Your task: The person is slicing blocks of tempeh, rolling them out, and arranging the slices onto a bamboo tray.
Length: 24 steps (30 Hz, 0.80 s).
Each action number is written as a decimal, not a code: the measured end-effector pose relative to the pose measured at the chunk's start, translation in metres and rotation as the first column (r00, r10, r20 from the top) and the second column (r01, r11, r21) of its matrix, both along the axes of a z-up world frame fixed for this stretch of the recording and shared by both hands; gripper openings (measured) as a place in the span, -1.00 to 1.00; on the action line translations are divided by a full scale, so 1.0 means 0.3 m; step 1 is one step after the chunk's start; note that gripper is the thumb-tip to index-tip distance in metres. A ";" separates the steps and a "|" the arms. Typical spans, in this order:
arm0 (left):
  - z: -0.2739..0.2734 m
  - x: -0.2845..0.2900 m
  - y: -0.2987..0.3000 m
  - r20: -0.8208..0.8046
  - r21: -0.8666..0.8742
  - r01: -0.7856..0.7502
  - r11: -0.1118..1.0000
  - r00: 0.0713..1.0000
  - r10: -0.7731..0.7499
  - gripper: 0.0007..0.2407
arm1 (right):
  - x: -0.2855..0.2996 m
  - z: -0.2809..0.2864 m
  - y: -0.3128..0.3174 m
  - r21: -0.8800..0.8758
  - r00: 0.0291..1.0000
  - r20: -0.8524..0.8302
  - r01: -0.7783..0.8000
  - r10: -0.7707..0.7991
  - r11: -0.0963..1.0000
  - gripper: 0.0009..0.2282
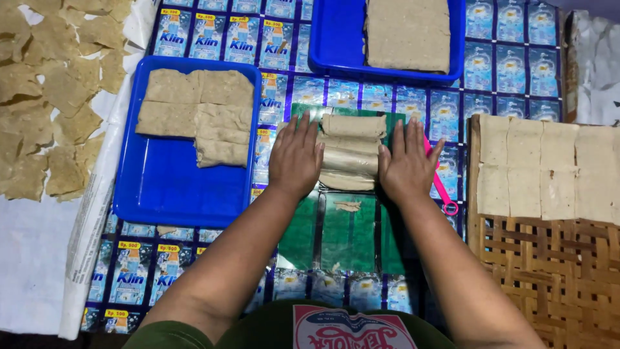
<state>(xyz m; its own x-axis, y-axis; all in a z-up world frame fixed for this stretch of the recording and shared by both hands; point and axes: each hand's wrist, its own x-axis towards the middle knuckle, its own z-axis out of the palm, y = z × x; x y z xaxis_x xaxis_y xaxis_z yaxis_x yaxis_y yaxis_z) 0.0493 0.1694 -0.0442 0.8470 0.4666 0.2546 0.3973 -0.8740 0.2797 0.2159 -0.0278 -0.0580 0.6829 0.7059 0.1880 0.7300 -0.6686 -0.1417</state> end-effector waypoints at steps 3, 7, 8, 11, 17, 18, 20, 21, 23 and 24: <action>0.058 0.099 0.051 -0.094 -0.043 -0.040 0.998 0.995 0.036 -0.53 | 0.079 0.062 0.075 -0.064 0.990 -0.135 0.030 -0.038 0.998 -0.42; 0.106 0.199 0.125 -0.171 -0.117 -0.067 0.991 0.984 0.047 -0.50 | 0.161 0.134 0.174 -0.064 0.976 -0.203 0.068 -0.080 0.996 -0.43; 0.084 0.222 0.145 -0.170 -0.122 -0.081 0.989 0.984 0.060 -0.45 | 0.179 0.150 0.193 -0.102 0.972 -0.220 0.061 -0.082 0.993 -0.39; 0.074 0.262 0.175 -0.194 -0.120 -0.127 0.985 0.976 0.103 -0.39 | 0.205 0.170 0.226 -0.104 0.975 -0.209 0.053 -0.074 0.993 -0.35; 0.113 0.181 0.109 -0.218 -0.122 -0.127 0.984 0.971 0.098 -0.40 | 0.157 0.158 0.179 -0.100 0.981 -0.188 0.024 -0.042 0.995 -0.34; 0.127 0.141 0.076 -0.256 -0.166 -0.116 0.979 0.964 0.071 -0.44 | 0.131 0.142 0.150 -0.110 0.981 -0.192 0.001 -0.022 0.994 -0.35; 0.109 0.086 0.045 -0.253 -0.154 -0.101 0.983 0.966 0.060 -0.46 | 0.094 0.123 0.112 -0.102 0.981 -0.192 -0.033 0.013 0.994 -0.38; 0.100 0.060 0.029 -0.246 -0.141 -0.085 0.986 0.968 0.049 -0.48 | 0.077 0.115 0.093 -0.093 0.981 -0.188 -0.065 0.047 0.994 -0.39; 0.061 -0.004 -0.010 -0.178 -0.120 -0.057 0.991 0.983 0.035 -0.51 | 0.034 0.108 0.045 -0.095 0.985 -0.152 -0.102 0.087 0.990 -0.43; 0.040 -0.044 -0.035 -0.111 -0.101 -0.030 0.994 0.994 0.019 -0.53 | 0.006 0.104 0.017 -0.102 0.985 -0.119 -0.139 0.126 0.985 -0.46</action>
